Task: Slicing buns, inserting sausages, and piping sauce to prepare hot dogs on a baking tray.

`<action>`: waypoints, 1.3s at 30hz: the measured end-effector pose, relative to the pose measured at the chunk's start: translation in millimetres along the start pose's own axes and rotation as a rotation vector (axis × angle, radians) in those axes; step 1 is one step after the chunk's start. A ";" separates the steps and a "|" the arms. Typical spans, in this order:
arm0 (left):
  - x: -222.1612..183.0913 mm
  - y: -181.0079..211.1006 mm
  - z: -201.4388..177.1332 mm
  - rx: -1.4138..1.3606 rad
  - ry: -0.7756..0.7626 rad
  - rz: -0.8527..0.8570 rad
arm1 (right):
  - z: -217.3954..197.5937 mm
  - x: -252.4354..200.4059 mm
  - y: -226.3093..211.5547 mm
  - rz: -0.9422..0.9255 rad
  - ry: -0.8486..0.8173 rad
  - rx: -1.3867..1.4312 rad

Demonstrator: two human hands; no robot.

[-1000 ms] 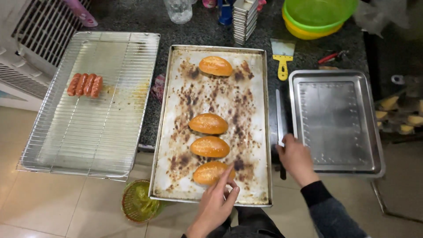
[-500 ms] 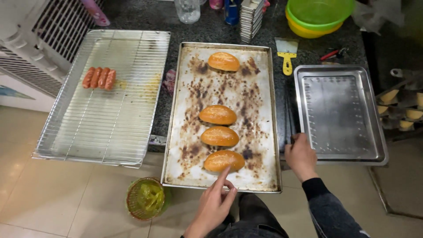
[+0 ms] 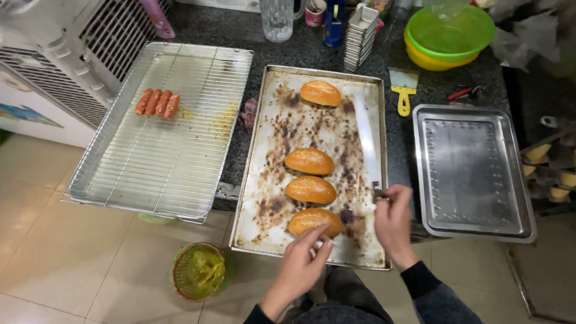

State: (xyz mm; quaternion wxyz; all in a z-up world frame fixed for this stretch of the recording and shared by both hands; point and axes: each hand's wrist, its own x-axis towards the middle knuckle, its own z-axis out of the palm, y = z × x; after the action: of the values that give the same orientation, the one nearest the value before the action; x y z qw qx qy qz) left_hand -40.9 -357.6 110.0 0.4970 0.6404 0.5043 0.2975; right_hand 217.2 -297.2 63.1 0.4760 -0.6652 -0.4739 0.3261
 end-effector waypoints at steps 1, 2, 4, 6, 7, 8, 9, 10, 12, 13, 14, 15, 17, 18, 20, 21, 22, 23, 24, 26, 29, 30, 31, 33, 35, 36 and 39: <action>7.4 1.6 3.6 -0.001 0.004 0.000 | 11.8 -4.8 -9.0 -0.002 -0.004 0.000; 14.4 2.8 6.7 -0.039 0.036 -0.017 | 24.2 -10.3 -17.6 -0.039 -0.064 0.078; 27.1 2.8 11.0 -0.077 0.070 -0.036 | 47.3 -20.8 -26.5 -0.074 -0.128 0.157; 39.0 0.1 14.2 -0.367 0.151 -0.158 | 67.8 -30.6 -26.0 -0.144 -0.312 0.241; 38.4 3.5 9.4 -0.368 0.151 -0.159 | 74.9 -37.7 -33.1 -0.143 -0.313 0.241; 37.6 7.3 5.4 -0.425 0.177 -0.174 | 81.0 -44.9 -40.0 -0.132 -0.357 0.257; 36.8 11.1 1.3 -0.482 0.203 -0.189 | 87.2 -52.2 -47.0 -0.121 -0.401 0.274; 36.5 -5.4 4.5 -0.483 0.205 -0.191 | 90.9 -55.8 -47.8 -0.119 -0.404 0.273; 36.2 -38.2 9.9 -0.420 0.384 -0.176 | 99.1 -62.5 -50.2 -0.203 -0.387 0.187; 31.9 -32.9 2.1 -0.419 0.387 -0.177 | 97.8 -60.7 -64.2 -0.202 -0.390 0.189; 27.9 -27.8 -4.9 -0.413 0.364 -0.207 | 95.9 -58.7 -77.6 -0.229 -0.479 0.115; 24.5 -22.7 -11.8 -0.407 0.340 -0.237 | 94.0 -56.0 -91.0 -0.256 -0.568 0.040; 20.8 -19.1 -27.2 -0.356 0.342 -0.329 | 87.8 -36.6 -93.5 -0.115 -0.544 -0.052; 19.8 -16.9 -34.8 -0.304 0.342 -0.418 | 84.4 -26.0 -94.8 0.026 -0.517 -0.145; 15.0 -45.4 -40.6 -0.366 0.395 -0.280 | 75.6 4.8 -98.9 0.083 -0.443 -0.120; 13.1 -59.7 -43.8 -0.427 0.446 -0.138 | 71.5 20.9 -100.8 0.137 -0.369 -0.094; 11.1 -64.4 -47.0 -0.426 0.449 -0.139 | 68.7 46.7 -82.6 0.137 -0.372 -0.093; 9.6 -69.1 -50.1 -0.350 0.480 -0.154 | 66.0 73.1 -64.2 0.014 -0.314 -0.144; 7.6 -74.1 -52.2 -0.273 0.514 -0.172 | 63.7 99.7 -44.9 -0.109 -0.258 -0.193; 7.2 -76.6 -52.8 -0.278 0.501 -0.166 | 67.8 158.7 -23.6 -0.152 -0.226 -0.192; 5.5 -83.4 -53.3 -0.262 0.495 -0.184 | 84.8 250.7 14.3 -0.158 -0.147 -0.228; 5.4 -85.3 -52.5 -0.246 0.501 -0.211 | 91.3 282.6 27.5 -0.119 -0.100 -0.270; 5.7 -85.6 -53.4 -0.244 0.507 -0.215 | 96.2 296.9 21.6 -0.119 -0.107 -0.268; 9.9 -87.2 -52.8 -0.241 0.532 -0.270 | 105.2 329.5 8.9 0.042 -0.175 -0.323; 17.6 -85.6 -52.0 -0.178 0.568 -0.329 | 119.5 366.9 18.4 0.077 -0.210 -0.333; 18.8 -85.0 -51.1 -0.114 0.592 -0.389 | 127.6 382.7 24.6 0.118 -0.239 -0.344; 27.6 -82.5 -38.3 -0.106 0.725 -0.344 | 147.2 415.2 35.3 0.133 -0.307 -0.286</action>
State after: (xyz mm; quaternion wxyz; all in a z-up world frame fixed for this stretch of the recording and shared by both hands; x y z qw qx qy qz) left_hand -94.9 -319.0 42.0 0.3620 0.3739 0.7305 0.4423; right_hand 238.6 137.7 -12.2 0.2766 -0.6984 -0.5371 0.3838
